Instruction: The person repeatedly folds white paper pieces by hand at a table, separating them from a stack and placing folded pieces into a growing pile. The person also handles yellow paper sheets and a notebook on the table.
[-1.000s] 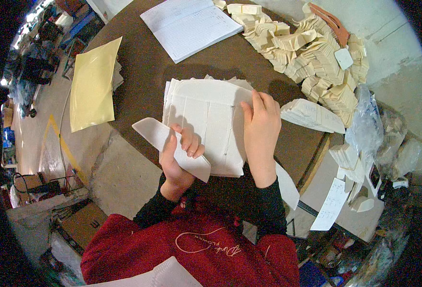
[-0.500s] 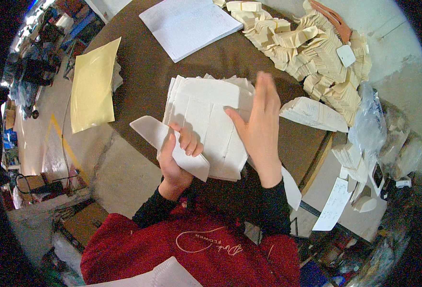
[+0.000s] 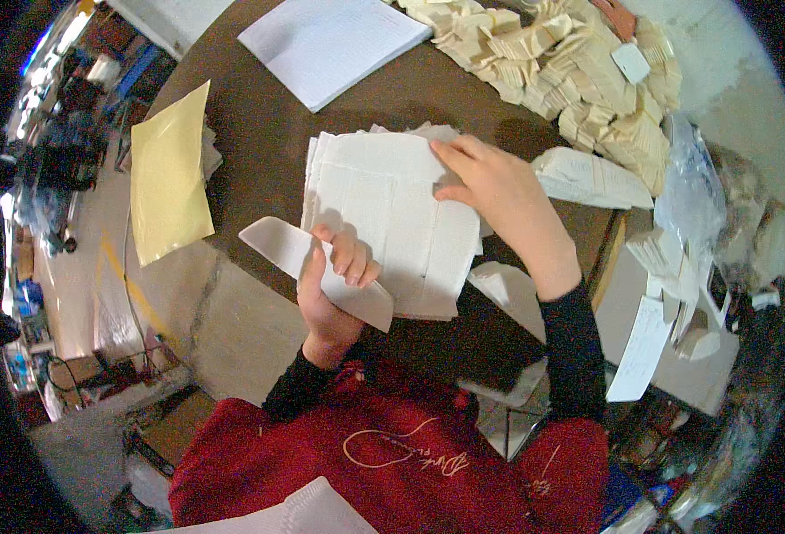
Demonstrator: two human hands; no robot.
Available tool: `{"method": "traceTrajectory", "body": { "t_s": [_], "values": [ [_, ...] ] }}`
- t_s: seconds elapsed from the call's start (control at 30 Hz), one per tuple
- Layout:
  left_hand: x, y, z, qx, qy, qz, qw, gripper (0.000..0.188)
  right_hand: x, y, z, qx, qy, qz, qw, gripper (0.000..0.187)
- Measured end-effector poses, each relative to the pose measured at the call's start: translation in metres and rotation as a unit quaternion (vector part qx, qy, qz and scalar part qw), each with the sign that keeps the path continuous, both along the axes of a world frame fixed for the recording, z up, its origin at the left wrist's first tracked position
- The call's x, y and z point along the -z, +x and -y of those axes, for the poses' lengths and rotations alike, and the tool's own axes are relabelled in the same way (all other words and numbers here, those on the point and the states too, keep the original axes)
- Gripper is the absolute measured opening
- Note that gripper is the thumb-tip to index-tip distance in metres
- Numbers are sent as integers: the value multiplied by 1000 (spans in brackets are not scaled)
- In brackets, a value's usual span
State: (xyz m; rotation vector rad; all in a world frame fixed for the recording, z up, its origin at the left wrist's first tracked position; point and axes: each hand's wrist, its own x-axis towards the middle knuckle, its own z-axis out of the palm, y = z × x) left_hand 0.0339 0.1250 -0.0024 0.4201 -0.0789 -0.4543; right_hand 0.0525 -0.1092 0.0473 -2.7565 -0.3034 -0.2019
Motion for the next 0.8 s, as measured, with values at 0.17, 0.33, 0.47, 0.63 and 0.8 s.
{"method": "traceTrajectory", "body": {
  "t_s": [0.17, 0.33, 0.47, 0.63, 0.8],
  "values": [
    [0, 1, -1, -5, -7, -15, 1000, 17, -13, 21, 6, -31, -114, -95, 988, 53],
    [-5, 2, -1, -5, -3, -2, 1000, 17, 14, 14, -12, -83, -307, 179, 931, 41],
    [-7, 2, 1, -13, -5, 5, 1000, 17, 28, 7, -8, -69, -254, 134, 955, 42],
    [-4, 3, 1, -11, -10, -11, 1000, 17, 24, 16, 2, 78, -82, 21, 993, 34],
    [0, 0, 4, -16, -22, -18, 999, 18, 26, 40, 15, 242, 344, 10, 907, 29]
  ]
}}
